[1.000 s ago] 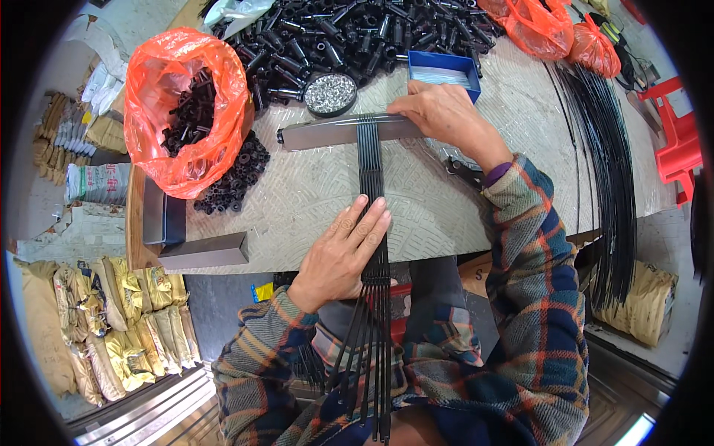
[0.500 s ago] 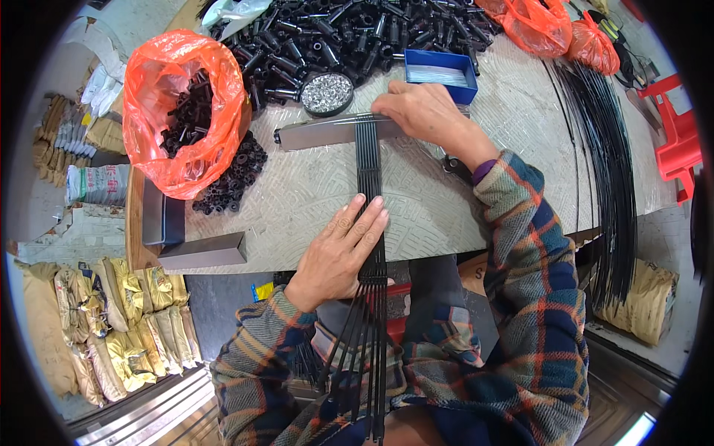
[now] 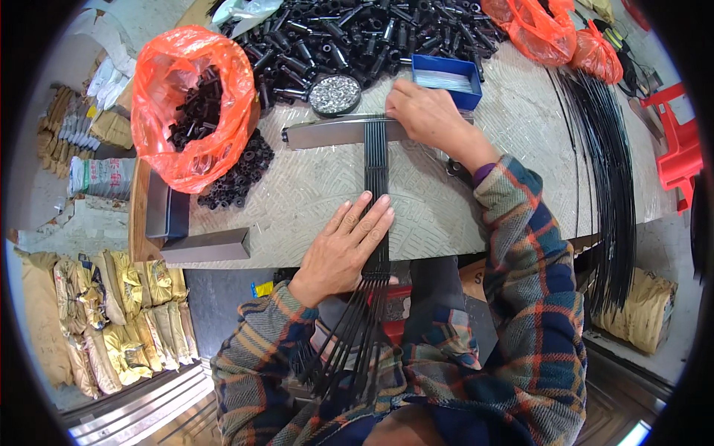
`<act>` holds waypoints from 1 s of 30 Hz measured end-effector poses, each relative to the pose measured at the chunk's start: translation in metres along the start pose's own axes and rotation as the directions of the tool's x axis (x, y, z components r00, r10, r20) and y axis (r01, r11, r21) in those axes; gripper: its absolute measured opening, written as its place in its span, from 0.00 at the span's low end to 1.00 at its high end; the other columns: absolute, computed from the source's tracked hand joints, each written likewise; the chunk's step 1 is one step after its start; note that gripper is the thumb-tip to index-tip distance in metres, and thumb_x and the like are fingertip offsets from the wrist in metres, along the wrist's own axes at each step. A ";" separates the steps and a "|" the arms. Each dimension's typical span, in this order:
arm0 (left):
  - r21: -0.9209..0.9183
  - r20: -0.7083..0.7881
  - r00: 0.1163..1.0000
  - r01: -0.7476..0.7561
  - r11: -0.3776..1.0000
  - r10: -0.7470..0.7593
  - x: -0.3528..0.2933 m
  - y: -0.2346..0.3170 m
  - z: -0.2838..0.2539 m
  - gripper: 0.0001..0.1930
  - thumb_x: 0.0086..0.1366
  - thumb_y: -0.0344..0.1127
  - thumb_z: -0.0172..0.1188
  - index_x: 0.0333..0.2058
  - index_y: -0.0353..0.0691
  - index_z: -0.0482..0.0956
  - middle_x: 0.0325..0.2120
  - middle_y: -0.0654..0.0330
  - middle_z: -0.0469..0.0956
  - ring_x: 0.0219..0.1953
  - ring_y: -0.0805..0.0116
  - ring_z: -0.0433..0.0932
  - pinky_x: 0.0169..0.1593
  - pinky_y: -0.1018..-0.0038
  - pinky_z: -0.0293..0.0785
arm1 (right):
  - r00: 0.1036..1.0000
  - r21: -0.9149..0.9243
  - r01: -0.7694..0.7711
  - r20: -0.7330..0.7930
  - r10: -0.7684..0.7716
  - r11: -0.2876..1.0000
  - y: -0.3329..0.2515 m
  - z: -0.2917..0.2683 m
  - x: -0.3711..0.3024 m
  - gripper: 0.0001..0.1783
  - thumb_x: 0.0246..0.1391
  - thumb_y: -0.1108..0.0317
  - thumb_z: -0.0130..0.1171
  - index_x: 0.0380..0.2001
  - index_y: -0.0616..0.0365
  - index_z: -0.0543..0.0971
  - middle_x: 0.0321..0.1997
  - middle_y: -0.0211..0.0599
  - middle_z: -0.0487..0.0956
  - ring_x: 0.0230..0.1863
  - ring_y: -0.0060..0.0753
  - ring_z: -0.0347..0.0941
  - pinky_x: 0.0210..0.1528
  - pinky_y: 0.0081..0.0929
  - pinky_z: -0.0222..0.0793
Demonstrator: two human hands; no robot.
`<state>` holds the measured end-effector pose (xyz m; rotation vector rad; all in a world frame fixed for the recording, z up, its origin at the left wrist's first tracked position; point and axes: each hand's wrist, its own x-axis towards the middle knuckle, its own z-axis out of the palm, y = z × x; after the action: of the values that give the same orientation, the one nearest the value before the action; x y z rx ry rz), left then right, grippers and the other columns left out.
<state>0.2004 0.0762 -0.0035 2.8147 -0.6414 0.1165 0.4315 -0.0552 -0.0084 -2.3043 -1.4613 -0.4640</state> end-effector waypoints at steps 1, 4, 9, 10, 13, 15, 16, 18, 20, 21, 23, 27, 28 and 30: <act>0.008 -0.010 1.000 0.009 1.000 -0.009 0.000 0.001 -0.001 0.37 0.52 0.52 0.55 0.56 0.35 0.59 0.60 0.54 0.54 0.62 0.53 0.52 0.61 0.61 0.52 | 1.000 -0.001 0.015 -0.005 -0.015 1.000 0.001 -0.005 0.002 0.03 0.49 0.68 0.52 0.27 0.54 0.73 0.33 0.35 0.72 0.32 0.41 0.72 0.29 0.34 0.66; 0.007 -0.081 0.996 0.032 0.999 -0.031 -0.004 -0.004 0.004 0.36 0.52 0.53 0.55 0.56 0.35 0.60 0.59 0.54 0.55 0.62 0.52 0.52 0.60 0.62 0.54 | 0.960 -0.052 -0.126 -0.258 0.108 0.991 0.024 -0.013 0.006 0.06 0.49 0.70 0.51 0.32 0.50 0.76 0.37 0.33 0.73 0.33 0.40 0.74 0.30 0.32 0.69; 0.045 -0.137 0.991 -0.001 0.999 0.008 -0.004 0.002 0.005 0.30 0.57 0.45 0.51 0.55 0.35 0.60 0.58 0.53 0.57 0.61 0.52 0.54 0.60 0.64 0.56 | 0.942 -0.188 -0.286 0.128 0.312 0.940 0.069 -0.038 0.014 0.06 0.46 0.66 0.51 0.24 0.48 0.78 0.29 0.37 0.78 0.33 0.44 0.75 0.33 0.39 0.70; 0.059 -0.146 0.989 0.002 0.998 0.007 -0.006 0.002 0.004 0.30 0.57 0.45 0.51 0.55 0.35 0.60 0.58 0.53 0.57 0.61 0.52 0.54 0.60 0.64 0.56 | 0.903 -0.273 -0.280 0.250 0.349 0.920 0.066 -0.041 0.019 0.07 0.45 0.65 0.51 0.21 0.49 0.78 0.28 0.39 0.79 0.34 0.45 0.76 0.34 0.40 0.70; 0.160 -0.176 0.984 0.008 0.987 0.021 -0.016 -0.004 0.014 0.26 0.57 0.36 0.48 0.55 0.35 0.61 0.58 0.53 0.57 0.61 0.53 0.54 0.60 0.65 0.56 | 0.893 -0.406 -0.197 0.301 0.334 0.893 0.061 -0.034 0.037 0.07 0.44 0.66 0.51 0.21 0.50 0.78 0.27 0.41 0.79 0.34 0.47 0.76 0.34 0.43 0.70; 0.194 -0.183 0.982 -0.001 0.981 0.037 -0.017 -0.003 0.017 0.34 0.53 0.50 0.54 0.55 0.36 0.61 0.57 0.54 0.58 0.61 0.55 0.54 0.59 0.66 0.57 | 0.882 -0.366 -0.165 0.360 0.303 0.916 0.056 -0.041 0.037 0.08 0.45 0.67 0.49 0.24 0.53 0.78 0.29 0.43 0.78 0.35 0.48 0.75 0.34 0.43 0.71; 0.215 -0.192 0.980 -0.011 0.977 0.053 -0.016 -0.002 0.021 0.33 0.53 0.49 0.54 0.55 0.36 0.61 0.57 0.55 0.58 0.61 0.54 0.54 0.59 0.67 0.57 | 0.919 -0.355 -0.184 0.268 0.288 0.916 0.064 -0.039 0.029 0.07 0.46 0.67 0.49 0.25 0.55 0.76 0.31 0.43 0.77 0.35 0.49 0.75 0.33 0.43 0.71; 0.319 -0.193 0.978 -0.009 0.948 0.074 -0.017 -0.005 0.026 0.33 0.53 0.49 0.54 0.55 0.37 0.61 0.57 0.55 0.58 0.61 0.55 0.53 0.59 0.67 0.57 | 0.952 -0.335 -0.241 0.098 0.288 0.911 0.061 -0.041 0.024 0.06 0.49 0.68 0.49 0.28 0.60 0.72 0.35 0.45 0.74 0.33 0.50 0.75 0.34 0.42 0.71; 0.405 -0.177 0.979 -0.021 0.914 0.101 -0.014 -0.003 0.023 0.34 0.53 0.50 0.54 0.55 0.37 0.61 0.57 0.55 0.58 0.61 0.55 0.53 0.59 0.68 0.57 | 0.976 -0.159 -0.209 -0.093 0.196 0.965 0.054 -0.052 0.017 0.05 0.52 0.68 0.48 0.30 0.58 0.69 0.33 0.44 0.74 0.30 0.47 0.74 0.32 0.39 0.70; 0.316 -0.213 0.972 -0.025 0.948 0.097 -0.008 -0.001 0.020 0.35 0.52 0.52 0.55 0.55 0.38 0.61 0.58 0.56 0.58 0.62 0.55 0.53 0.59 0.67 0.57 | 0.945 0.010 -0.140 -0.296 0.136 0.990 0.051 -0.059 0.007 0.05 0.55 0.68 0.47 0.31 0.57 0.66 0.31 0.44 0.73 0.27 0.44 0.73 0.29 0.36 0.68; 0.210 -0.234 0.970 -0.013 0.978 0.063 -0.016 -0.001 0.017 0.37 0.51 0.53 0.57 0.56 0.39 0.60 0.58 0.56 0.57 0.62 0.56 0.52 0.59 0.67 0.57 | 0.891 0.894 -0.131 -0.083 0.447 0.428 -0.031 -0.088 -0.009 0.05 0.59 0.68 0.41 0.36 0.57 0.63 0.31 0.42 0.74 0.23 0.31 0.72 0.24 0.26 0.67; -0.013 -0.336 0.939 -0.083 0.996 0.074 -0.022 0.016 -0.025 0.44 0.45 0.53 0.65 0.58 0.39 0.59 0.59 0.55 0.57 0.62 0.61 0.54 0.60 0.63 0.53 | 0.938 0.920 -0.172 0.043 0.345 0.353 -0.130 -0.153 -0.079 0.09 0.58 0.75 0.40 0.42 0.59 0.63 0.31 0.39 0.75 0.24 0.21 0.71 0.23 0.20 0.66; -0.474 -0.342 0.940 -0.174 0.863 0.001 -0.023 0.024 -0.040 0.41 0.46 0.46 0.66 0.57 0.38 0.59 0.57 0.54 0.61 0.61 0.63 0.56 0.60 0.64 0.53 | 0.932 0.917 -0.182 0.045 0.361 0.355 -0.148 -0.163 -0.092 0.09 0.58 0.75 0.40 0.42 0.59 0.63 0.31 0.39 0.75 0.24 0.21 0.71 0.23 0.20 0.66; -0.879 -0.387 0.914 -0.325 0.348 -0.123 -0.019 0.046 -0.064 0.29 0.52 0.27 0.62 0.54 0.34 0.64 0.47 0.53 0.72 0.52 0.66 0.68 0.56 0.69 0.62 | 0.945 0.787 -0.129 -0.087 0.315 0.604 -0.181 -0.181 -0.105 0.07 0.55 0.75 0.47 0.38 0.59 0.68 0.28 0.37 0.73 0.20 0.20 0.66 0.21 0.14 0.61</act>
<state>0.1617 0.0607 0.0658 1.5139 -0.5253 0.2365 0.2103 -0.1530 0.1253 -1.6150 -0.9515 0.0216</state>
